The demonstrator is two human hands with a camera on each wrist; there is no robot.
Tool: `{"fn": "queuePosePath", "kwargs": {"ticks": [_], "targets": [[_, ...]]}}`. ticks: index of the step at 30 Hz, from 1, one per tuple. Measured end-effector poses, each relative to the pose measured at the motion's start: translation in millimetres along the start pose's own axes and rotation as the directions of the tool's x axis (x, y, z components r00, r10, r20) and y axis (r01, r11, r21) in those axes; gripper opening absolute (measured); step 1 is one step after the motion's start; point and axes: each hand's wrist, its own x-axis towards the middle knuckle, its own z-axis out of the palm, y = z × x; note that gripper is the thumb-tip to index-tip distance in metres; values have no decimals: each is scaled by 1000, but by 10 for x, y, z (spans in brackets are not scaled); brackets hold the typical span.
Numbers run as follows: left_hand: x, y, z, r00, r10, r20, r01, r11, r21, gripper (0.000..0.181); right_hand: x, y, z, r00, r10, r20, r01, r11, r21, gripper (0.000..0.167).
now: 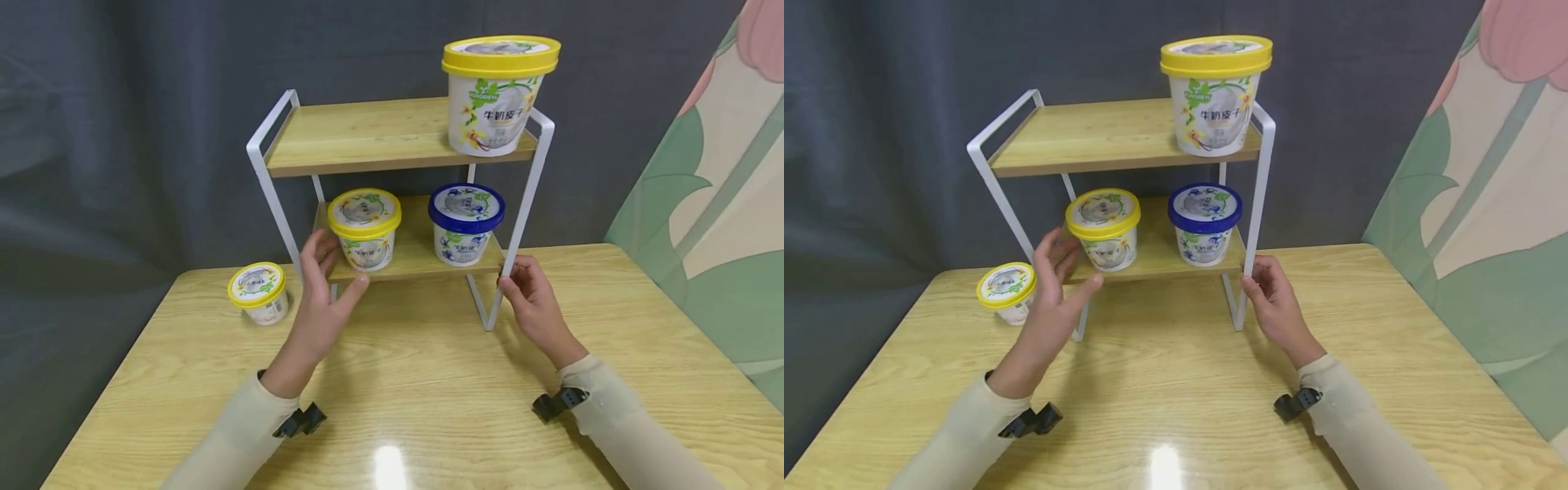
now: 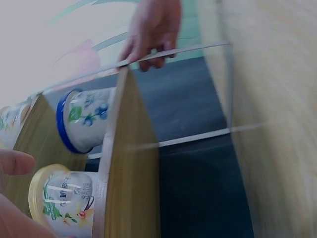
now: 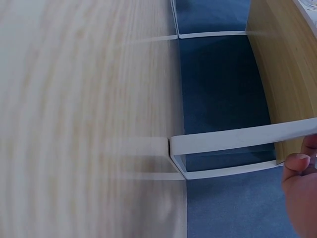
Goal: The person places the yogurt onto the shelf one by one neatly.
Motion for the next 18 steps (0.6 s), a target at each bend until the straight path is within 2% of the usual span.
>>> {"fn": "queuePosePath", "kwargs": {"ticks": [4,9,12,15,18], "targets": [[-183,-80,-28,998,32,48,-38,991,127,74,7,0,-20,1000,-7,-5,7,1000,6,18],[-306,-246,-185,994,92,56,-101,976,192,32,28,-8,-48,1000,-10,1,10,1000,-1,17],[-333,-343,-318,996,45,74,-60,977,206,11,30,-11,-49,1000,-11,0,11,1000,4,18],[-372,-431,-469,995,-38,92,16,974,227,10,19,-6,-37,1000,-12,3,12,1000,8,19],[-440,-527,-630,996,-82,36,69,960,273,10,12,2,-24,1000,-16,10,16,1000,3,18]]}}
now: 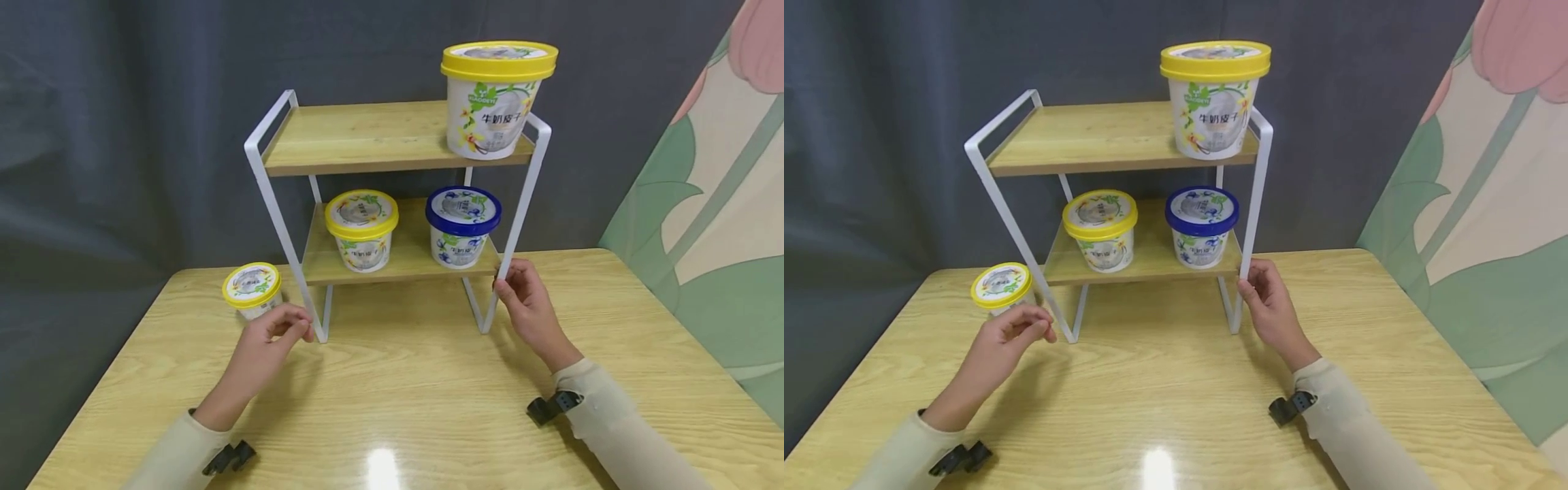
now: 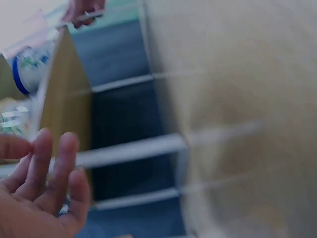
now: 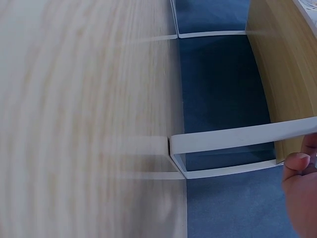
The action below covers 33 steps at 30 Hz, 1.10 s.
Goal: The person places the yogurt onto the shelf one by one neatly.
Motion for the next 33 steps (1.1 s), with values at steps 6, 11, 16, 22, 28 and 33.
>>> {"fn": "queuePosePath", "kwargs": {"ticks": [6,11,16,22,28,33], "targets": [[-52,-301,-286,964,-99,-247,122,990,76,10,2,19,16,1000,-20,0,20,1000,5,18],[48,-462,-480,891,-206,-405,259,963,80,28,15,13,20,1000,-26,-3,26,999,27,20],[179,-530,-567,886,-246,-393,315,941,121,71,9,26,54,1000,-18,3,18,999,44,22],[364,-589,-579,909,-307,-283,347,932,104,95,7,35,60,1000,-10,-6,11,999,42,21],[450,-641,-606,908,-341,-244,385,908,164,107,-13,42,51,1000,-2,-5,3,999,50,25],[525,-657,-651,920,-321,-226,370,902,221,116,-7,23,32,1000,-4,-9,5,999,54,23]]}}
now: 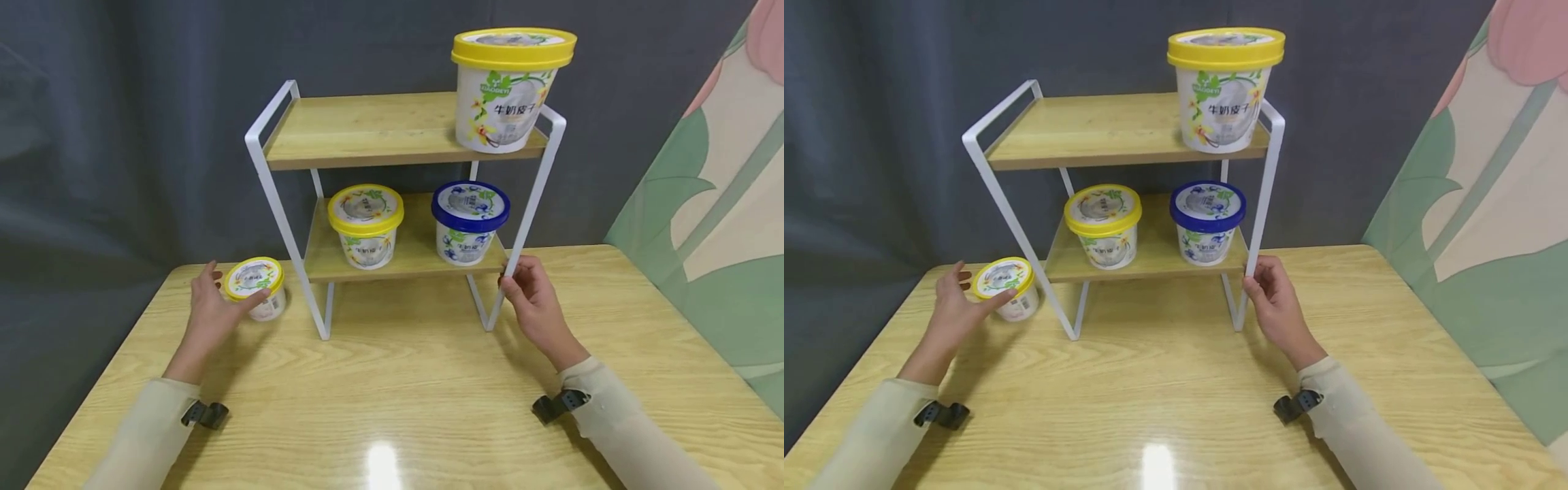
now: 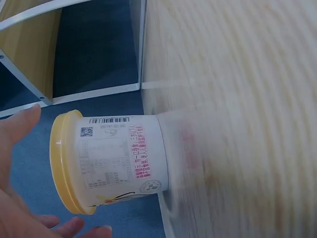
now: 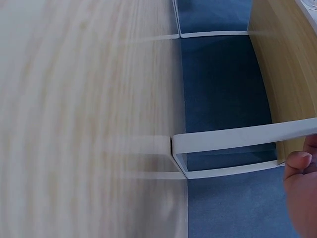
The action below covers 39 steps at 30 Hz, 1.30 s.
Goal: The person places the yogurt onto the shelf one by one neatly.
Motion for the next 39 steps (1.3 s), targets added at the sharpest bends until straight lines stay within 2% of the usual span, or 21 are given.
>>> {"fn": "queuePosePath", "kwargs": {"ticks": [5,9,15,19,23,28,30,33,34,36,39], "targets": [[49,0,12,999,39,-17,-37,994,105,116,4,-2,-6,1000,-5,4,5,1000,30,25],[60,-51,0,999,40,-21,-36,987,158,107,-23,25,28,1000,6,14,-6,999,35,25],[48,-97,-28,1000,24,4,-24,988,153,97,-73,34,54,1000,22,11,-22,999,30,25],[78,-91,-60,997,64,50,-70,991,117,97,-55,18,41,1000,20,7,-20,1000,18,24],[131,-104,-122,980,125,155,-131,991,31,98,-25,5,26,1000,15,8,-15,1000,21,22],[160,-142,-163,948,151,280,-148,988,-34,101,-19,-1,12,1000,8,10,-9,999,42,20],[157,-149,-164,938,164,305,-152,986,-61,102,-20,-1,7,1000,4,14,-4,999,42,20],[140,-145,-160,932,181,315,-156,982,-104,100,-14,-3,0,1000,2,21,-3,999,39,22],[133,-139,-152,934,184,307,-156,981,-112,100,-10,-5,-3,1000,2,21,-3,999,38,22],[111,-112,-125,947,181,267,-153,981,-121,100,1,-9,-12,1000,1,21,-2,999,33,24],[54,-54,-66,980,127,156,-112,989,-101,104,-3,4,0,1000,-2,20,1,999,36,26]]}}
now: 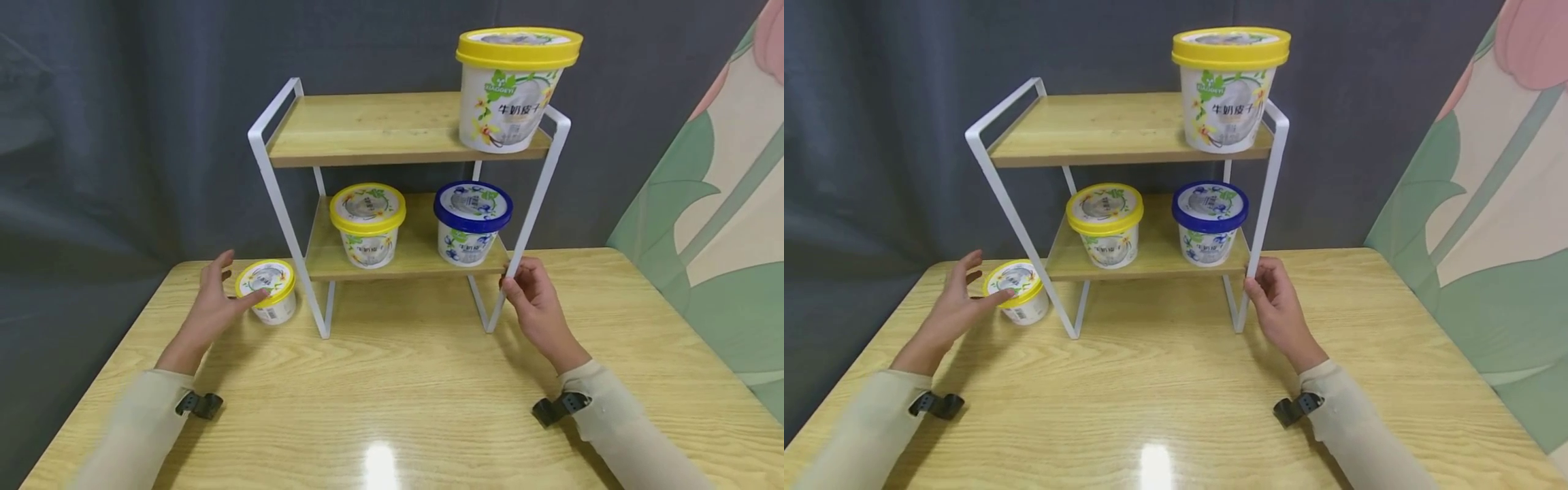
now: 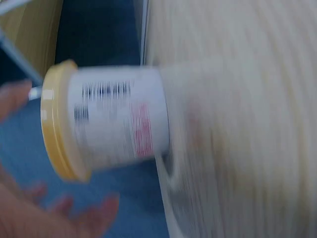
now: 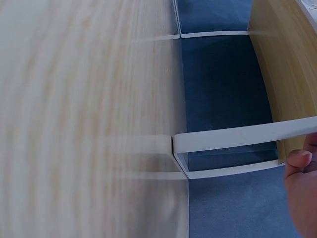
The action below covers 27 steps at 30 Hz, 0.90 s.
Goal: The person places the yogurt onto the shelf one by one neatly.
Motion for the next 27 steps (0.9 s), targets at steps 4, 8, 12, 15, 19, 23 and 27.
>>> {"fn": "queuePosePath", "kwargs": {"ticks": [4,8,12,15,19,23,27], "targets": [[-28,110,165,989,-71,-133,76,997,30,113,11,-3,-22,1000,-13,11,13,1000,4,25],[-26,137,275,987,-74,-140,87,992,88,121,11,-2,-27,1000,-14,18,14,1000,1,24],[-30,117,312,988,-83,-131,99,987,125,120,-1,2,-27,1000,-7,17,7,1000,9,23],[-32,105,290,990,-78,-117,93,987,128,115,-4,-1,-24,1000,-7,9,7,1000,10,23],[-20,82,218,996,-50,-70,59,988,140,114,-15,-2,-22,1000,1,-2,-1,1000,5,24],[12,31,90,1000,-1,30,-4,989,145,115,-18,2,-17,1000,16,-2,-16,1000,6,26],[20,-65,-38,979,91,183,-111,989,103,110,-4,5,-15,1000,21,7,-21,1000,15,27]]}}
